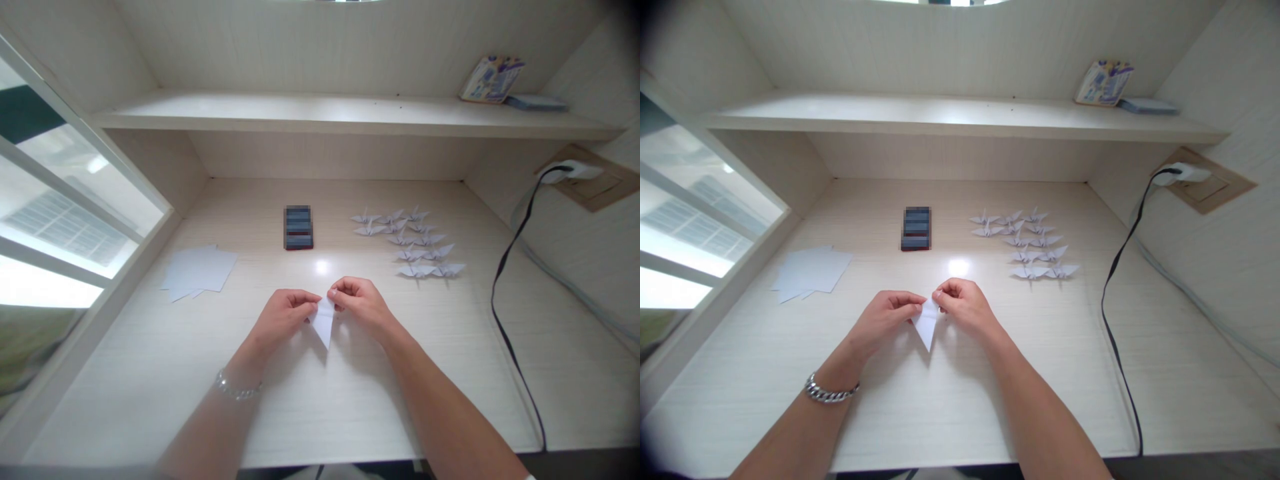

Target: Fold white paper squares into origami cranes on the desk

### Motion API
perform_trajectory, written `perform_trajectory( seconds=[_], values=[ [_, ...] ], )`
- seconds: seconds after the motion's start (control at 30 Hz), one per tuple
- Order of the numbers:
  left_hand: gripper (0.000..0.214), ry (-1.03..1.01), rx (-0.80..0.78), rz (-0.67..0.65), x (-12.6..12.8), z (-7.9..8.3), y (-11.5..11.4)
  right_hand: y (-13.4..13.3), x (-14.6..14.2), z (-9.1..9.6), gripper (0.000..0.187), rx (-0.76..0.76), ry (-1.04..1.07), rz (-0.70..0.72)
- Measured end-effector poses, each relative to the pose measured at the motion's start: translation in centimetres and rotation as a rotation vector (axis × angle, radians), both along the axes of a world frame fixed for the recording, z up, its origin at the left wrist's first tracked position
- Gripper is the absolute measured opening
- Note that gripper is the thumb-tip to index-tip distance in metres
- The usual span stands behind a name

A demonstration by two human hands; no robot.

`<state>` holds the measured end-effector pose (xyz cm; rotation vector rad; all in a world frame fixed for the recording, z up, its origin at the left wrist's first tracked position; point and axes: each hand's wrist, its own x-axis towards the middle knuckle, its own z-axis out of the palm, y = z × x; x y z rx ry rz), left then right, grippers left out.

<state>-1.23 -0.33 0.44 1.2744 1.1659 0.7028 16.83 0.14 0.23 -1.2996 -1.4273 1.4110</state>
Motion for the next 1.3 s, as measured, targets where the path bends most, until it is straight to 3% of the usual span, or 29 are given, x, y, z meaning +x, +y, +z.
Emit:
perform_trajectory(
  seconds=[0.17, 0.37, 0.63, 0.8, 1.07, 1.3],
  values=[
    [0.035, -0.101, -0.052, -0.07, -0.1, 0.5, -0.3, 0.1, 0.3, -0.3, 0.013, 0.013, -0.028, 0.04],
    [0.03, -0.043, -0.069, -0.04, 0.0, 0.2, -0.1, 0.1, 0.3, -0.5, 0.012, 0.001, -0.048, 0.062],
    [0.039, -0.192, -0.155, -0.195, -0.3, 1.4, -0.3, 0.3, 1.0, -0.7, 0.013, -0.022, 0.028, 0.031],
    [0.031, -0.241, -0.237, -0.111, -0.6, 1.1, -0.1, 0.4, 1.4, -0.5, 0.014, 0.001, 0.021, 0.002],
    [0.031, -0.14, -0.119, -0.122, -0.5, 0.7, -0.2, 0.4, 1.2, -0.4, 0.013, -0.006, -0.011, 0.022],
    [0.023, -0.167, -0.2, -0.05, -0.6, 0.7, 0.0, 0.3, 1.4, -0.4, 0.013, -0.014, 0.014, 0.007]
  ],
)
